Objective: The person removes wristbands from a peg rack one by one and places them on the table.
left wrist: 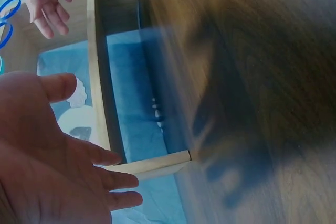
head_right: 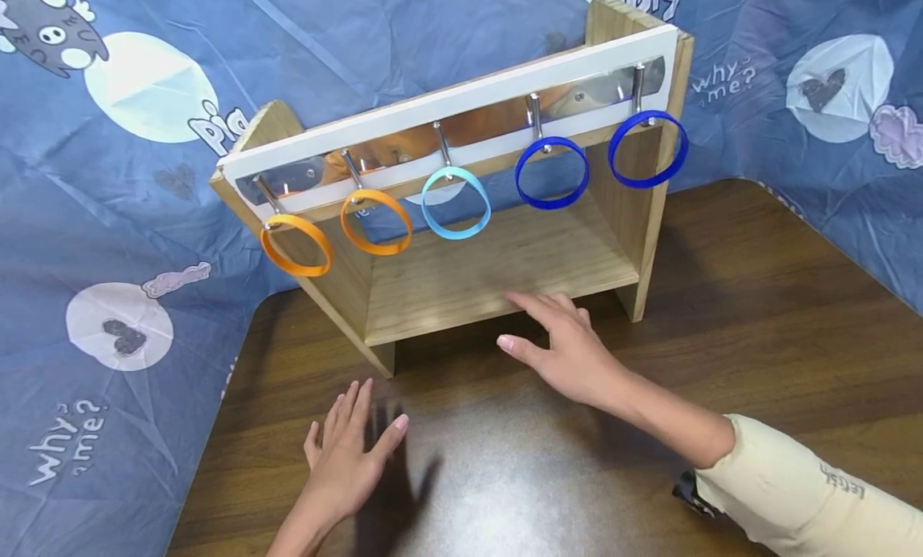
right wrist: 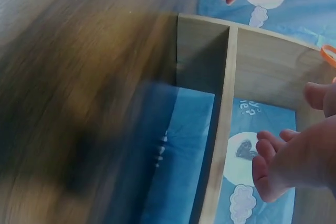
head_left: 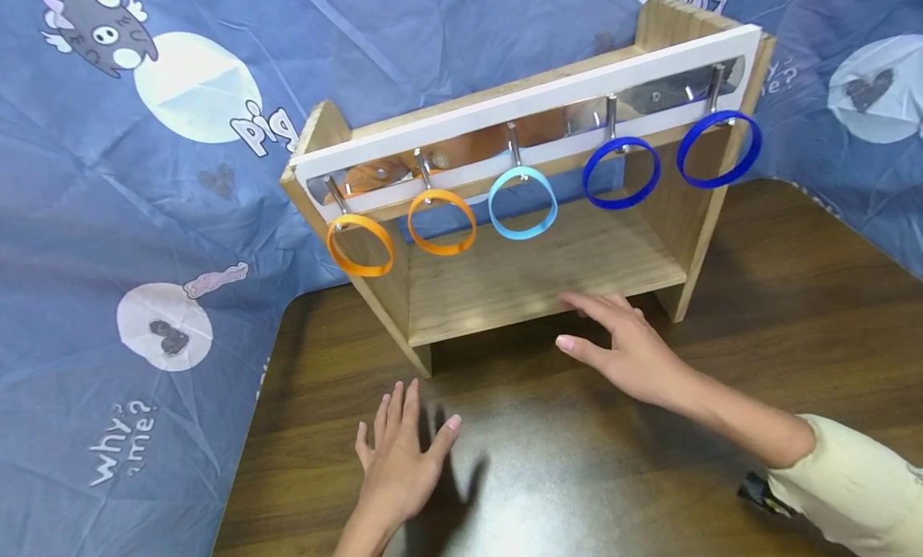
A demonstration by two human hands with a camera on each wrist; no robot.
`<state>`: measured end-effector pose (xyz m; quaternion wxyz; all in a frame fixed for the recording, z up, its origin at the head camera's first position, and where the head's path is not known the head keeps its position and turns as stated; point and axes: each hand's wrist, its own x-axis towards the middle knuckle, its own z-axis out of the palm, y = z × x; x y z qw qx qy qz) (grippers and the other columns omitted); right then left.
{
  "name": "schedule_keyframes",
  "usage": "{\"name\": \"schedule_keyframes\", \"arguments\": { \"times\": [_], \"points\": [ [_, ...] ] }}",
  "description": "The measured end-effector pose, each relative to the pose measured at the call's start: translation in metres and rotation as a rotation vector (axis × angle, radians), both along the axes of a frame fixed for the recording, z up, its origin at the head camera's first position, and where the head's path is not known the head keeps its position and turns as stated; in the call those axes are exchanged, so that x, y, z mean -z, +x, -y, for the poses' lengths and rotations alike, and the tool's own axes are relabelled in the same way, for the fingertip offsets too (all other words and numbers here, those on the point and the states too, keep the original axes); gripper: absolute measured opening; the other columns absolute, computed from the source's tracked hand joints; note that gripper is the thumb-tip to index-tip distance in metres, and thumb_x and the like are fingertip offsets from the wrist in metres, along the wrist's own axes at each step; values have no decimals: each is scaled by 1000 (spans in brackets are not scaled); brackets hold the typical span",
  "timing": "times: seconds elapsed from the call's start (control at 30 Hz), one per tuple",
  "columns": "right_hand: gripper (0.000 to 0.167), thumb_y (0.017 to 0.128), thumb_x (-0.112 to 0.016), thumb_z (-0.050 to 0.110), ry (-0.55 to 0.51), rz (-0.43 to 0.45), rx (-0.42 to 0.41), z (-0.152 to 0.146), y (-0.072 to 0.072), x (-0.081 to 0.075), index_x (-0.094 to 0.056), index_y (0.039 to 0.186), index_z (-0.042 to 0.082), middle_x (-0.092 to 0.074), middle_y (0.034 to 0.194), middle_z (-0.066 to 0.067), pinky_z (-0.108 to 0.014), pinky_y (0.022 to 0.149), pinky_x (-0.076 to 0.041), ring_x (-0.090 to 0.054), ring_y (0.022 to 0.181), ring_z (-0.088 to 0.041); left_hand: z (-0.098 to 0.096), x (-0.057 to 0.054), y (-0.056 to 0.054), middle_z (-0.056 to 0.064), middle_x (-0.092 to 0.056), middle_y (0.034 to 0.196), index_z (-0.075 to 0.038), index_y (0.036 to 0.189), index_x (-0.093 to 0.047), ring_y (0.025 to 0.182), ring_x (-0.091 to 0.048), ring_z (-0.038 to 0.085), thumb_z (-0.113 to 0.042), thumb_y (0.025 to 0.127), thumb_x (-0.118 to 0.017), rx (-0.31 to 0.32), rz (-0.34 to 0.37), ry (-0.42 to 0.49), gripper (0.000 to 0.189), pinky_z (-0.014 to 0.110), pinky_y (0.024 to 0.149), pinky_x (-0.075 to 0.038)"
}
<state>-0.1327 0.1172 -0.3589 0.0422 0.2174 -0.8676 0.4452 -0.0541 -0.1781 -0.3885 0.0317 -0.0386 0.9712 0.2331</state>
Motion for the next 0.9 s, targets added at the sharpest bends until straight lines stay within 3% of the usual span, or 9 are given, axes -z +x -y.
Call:
{"name": "schedule_keyframes", "arguments": {
  "times": [0.2, 0.47, 0.6, 0.8, 0.9],
  "points": [
    [50, 94, -64, 30, -111, 52, -15, 14, -8, -2, -50, 138, 11, -59, 130, -6, -43, 90, -38, -49, 116, -24, 2, -1, -2, 15, -17, 158, -11, 153, -21, 145, -9, 36, -67, 92, -41, -4, 14, 34, 85, 63, 108, 5],
    [45, 93, -65, 23, -186, 37, -47, 29, -13, -6, -53, 135, 11, -60, 127, -8, -43, 89, -40, -52, 115, -25, 8, -3, -8, 17, -27, 154, -7, 150, -29, 142, -18, 36, -63, 92, -46, -27, -10, 93, 82, 62, 108, 1],
    [42, 94, -64, 21, -247, 95, -75, 35, -17, -9, -54, 134, 10, -61, 126, -10, -44, 88, -41, -54, 112, -24, 13, -9, -16, 18, -37, 149, -8, 147, -35, 138, -28, 39, -63, 93, -45, -56, 2, 187, 78, 60, 109, -8],
    [40, 95, -62, 24, -331, 195, -102, 45, -22, -16, -55, 132, 11, -62, 123, -11, -41, 90, -42, -55, 111, -19, 26, -12, -33, 18, -52, 137, -8, 140, -46, 126, -47, 36, -62, 93, -47, -112, 30, 409, 72, 54, 103, -36],
    [41, 96, -61, 23, -370, 223, -120, 50, -24, -19, -54, 133, 8, -61, 125, -12, -41, 93, -42, -55, 113, -20, 31, -15, -40, 16, -54, 134, -9, 137, -48, 124, -49, 34, -64, 93, -45, -127, 37, 481, 71, 52, 101, -38]
  ]
}}
